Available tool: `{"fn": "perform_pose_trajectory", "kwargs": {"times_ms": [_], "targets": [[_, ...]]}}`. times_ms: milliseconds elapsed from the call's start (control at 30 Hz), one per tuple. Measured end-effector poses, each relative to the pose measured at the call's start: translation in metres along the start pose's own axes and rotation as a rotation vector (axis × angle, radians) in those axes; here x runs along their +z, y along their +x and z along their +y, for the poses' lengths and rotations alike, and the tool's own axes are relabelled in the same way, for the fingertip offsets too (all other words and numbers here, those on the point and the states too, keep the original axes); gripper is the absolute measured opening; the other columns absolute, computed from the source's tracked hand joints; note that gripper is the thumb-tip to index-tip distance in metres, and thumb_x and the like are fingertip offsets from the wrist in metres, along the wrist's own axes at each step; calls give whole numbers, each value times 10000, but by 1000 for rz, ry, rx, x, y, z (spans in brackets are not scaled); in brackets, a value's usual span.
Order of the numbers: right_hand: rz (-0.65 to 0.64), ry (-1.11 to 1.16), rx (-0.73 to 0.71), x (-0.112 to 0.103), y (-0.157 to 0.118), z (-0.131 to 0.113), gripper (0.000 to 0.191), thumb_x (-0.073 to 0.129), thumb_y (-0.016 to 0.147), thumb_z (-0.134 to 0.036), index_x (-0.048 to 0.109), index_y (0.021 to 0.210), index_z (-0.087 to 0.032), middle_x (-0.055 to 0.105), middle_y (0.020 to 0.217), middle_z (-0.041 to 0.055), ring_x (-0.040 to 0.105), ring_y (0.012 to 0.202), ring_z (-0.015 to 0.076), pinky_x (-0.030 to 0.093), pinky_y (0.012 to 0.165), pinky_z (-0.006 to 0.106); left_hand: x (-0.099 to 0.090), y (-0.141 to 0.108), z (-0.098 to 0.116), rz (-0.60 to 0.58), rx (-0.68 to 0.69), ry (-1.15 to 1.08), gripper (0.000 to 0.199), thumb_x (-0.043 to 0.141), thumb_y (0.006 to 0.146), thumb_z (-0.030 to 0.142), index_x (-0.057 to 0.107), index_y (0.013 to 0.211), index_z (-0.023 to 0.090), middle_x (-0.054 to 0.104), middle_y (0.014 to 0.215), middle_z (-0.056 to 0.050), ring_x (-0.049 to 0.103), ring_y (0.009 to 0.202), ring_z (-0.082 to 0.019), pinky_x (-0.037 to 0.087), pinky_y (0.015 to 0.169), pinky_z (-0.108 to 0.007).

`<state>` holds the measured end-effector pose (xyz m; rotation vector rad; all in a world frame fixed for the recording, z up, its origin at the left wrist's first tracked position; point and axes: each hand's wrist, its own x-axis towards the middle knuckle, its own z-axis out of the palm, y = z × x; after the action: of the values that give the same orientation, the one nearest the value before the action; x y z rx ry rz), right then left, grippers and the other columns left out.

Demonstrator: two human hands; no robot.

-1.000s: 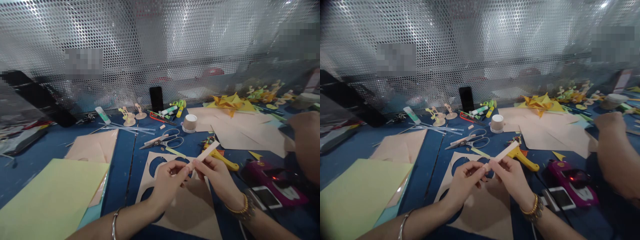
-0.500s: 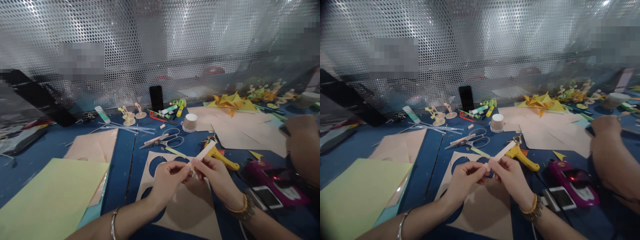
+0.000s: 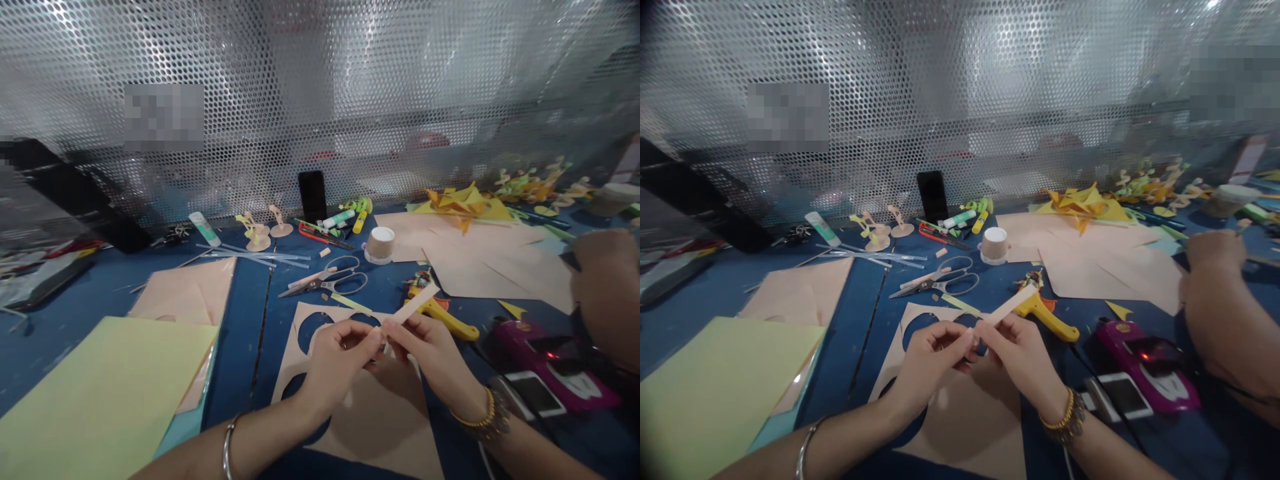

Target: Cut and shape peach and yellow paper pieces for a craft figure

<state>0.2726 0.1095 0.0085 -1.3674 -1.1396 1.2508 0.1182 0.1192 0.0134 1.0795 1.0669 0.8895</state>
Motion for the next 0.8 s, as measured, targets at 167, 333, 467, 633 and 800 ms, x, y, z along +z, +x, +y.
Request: {"fn": "perform_pose_trajectory", "kwargs": {"times_ms": [167, 333, 467, 633, 800], "targets": [[-20, 5, 2, 1, -1, -3, 435, 682, 720, -557, 541, 581, -171, 473, 465, -42, 419, 428, 88, 328, 415, 216, 0, 0, 0, -13, 7, -2, 178, 701, 743, 315, 712, 707, 141, 671, 589, -23, 617, 545, -131, 535, 523, -223], [-56, 38, 6, -1, -1, -4, 375, 726, 688, -505, 612, 640, -151, 521, 526, -22, 444, 467, 101, 362, 422, 218, 2, -1, 0, -22, 9, -7, 186, 694, 737, 317, 713, 681, 141, 669, 561, -23, 605, 505, -126, 526, 504, -225], [-59, 57, 5, -2, -1, -1, 367, 717, 704, -495, 598, 624, -157, 500, 502, -33, 431, 446, 94, 348, 410, 212, 1, -2, 1, -14, 21, -4, 138, 699, 729, 275, 709, 680, 146, 666, 559, -12, 593, 497, -113, 519, 509, -215], [-81, 76, 14, -2, 0, 3, 377, 708, 735, -481, 569, 594, -160, 477, 465, -44, 419, 428, 86, 323, 406, 205, 1, -1, 1, -38, 18, -2, 138, 696, 746, 271, 718, 687, 148, 677, 588, -15, 594, 497, -109, 514, 506, -208], [-102, 125, 57, -1, 1, 4, 403, 701, 746, -504, 557, 597, -159, 491, 470, -43, 428, 421, 82, 336, 410, 202, 0, -2, 1, -76, 27, -4, 146, 690, 772, 274, 723, 695, 154, 687, 609, -14, 596, 508, -101, 510, 514, -195]]}}
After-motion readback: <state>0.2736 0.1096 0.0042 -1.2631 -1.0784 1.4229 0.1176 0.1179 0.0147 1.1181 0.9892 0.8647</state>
